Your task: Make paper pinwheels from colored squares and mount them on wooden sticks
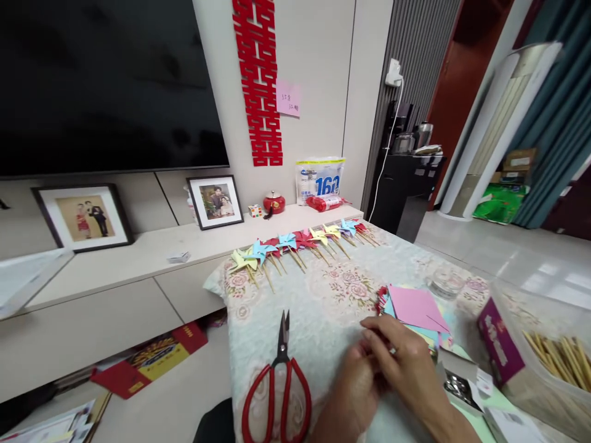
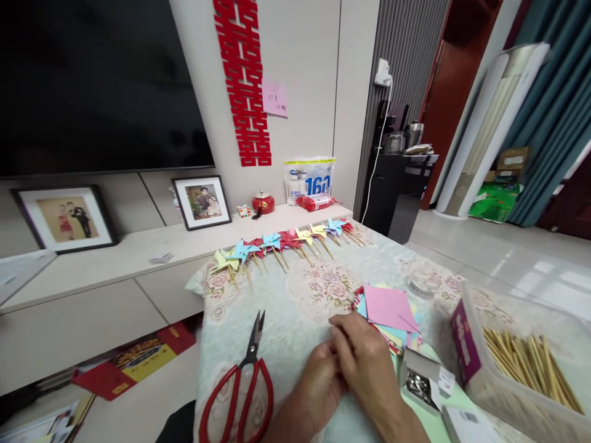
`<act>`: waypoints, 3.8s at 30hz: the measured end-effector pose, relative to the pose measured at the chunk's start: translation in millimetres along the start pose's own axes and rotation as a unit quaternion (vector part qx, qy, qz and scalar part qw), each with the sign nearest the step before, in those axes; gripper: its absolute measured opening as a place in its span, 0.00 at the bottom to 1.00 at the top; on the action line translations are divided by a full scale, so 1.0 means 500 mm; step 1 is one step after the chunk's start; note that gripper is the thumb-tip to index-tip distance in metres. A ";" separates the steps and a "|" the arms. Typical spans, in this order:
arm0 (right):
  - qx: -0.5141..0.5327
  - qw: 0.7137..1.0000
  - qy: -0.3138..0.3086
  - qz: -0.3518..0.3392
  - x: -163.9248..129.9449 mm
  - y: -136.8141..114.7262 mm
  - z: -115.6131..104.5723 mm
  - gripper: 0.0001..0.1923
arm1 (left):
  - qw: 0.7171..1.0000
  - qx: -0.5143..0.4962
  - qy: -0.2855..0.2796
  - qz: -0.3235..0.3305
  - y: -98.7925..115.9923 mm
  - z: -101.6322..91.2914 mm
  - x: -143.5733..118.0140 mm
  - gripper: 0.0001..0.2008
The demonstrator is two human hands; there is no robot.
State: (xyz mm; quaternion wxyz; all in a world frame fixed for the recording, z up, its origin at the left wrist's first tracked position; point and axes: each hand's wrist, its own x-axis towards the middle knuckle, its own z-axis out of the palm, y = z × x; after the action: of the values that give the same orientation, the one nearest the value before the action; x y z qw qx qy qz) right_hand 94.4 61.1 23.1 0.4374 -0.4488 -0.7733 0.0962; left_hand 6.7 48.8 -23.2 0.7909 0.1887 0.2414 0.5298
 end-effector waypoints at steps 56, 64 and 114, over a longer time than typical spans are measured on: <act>-0.314 0.932 -0.095 0.151 0.017 0.118 -0.084 0.07 | 0.979 0.148 0.140 -0.011 0.006 0.024 0.009 0.15; -0.329 0.931 -0.072 0.142 0.017 0.125 -0.076 0.09 | 0.978 0.152 0.141 -0.013 0.005 0.026 0.009 0.15; -0.041 0.990 -0.049 -0.127 0.009 0.037 -0.054 0.06 | 0.975 0.053 0.159 0.147 0.101 0.014 -0.002 0.20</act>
State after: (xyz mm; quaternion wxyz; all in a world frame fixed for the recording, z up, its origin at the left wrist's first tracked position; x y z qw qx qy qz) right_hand 125.2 68.7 32.0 0.3890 -0.3596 -0.8476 0.0302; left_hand -27.3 66.2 11.0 0.6446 0.1772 0.3614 0.6500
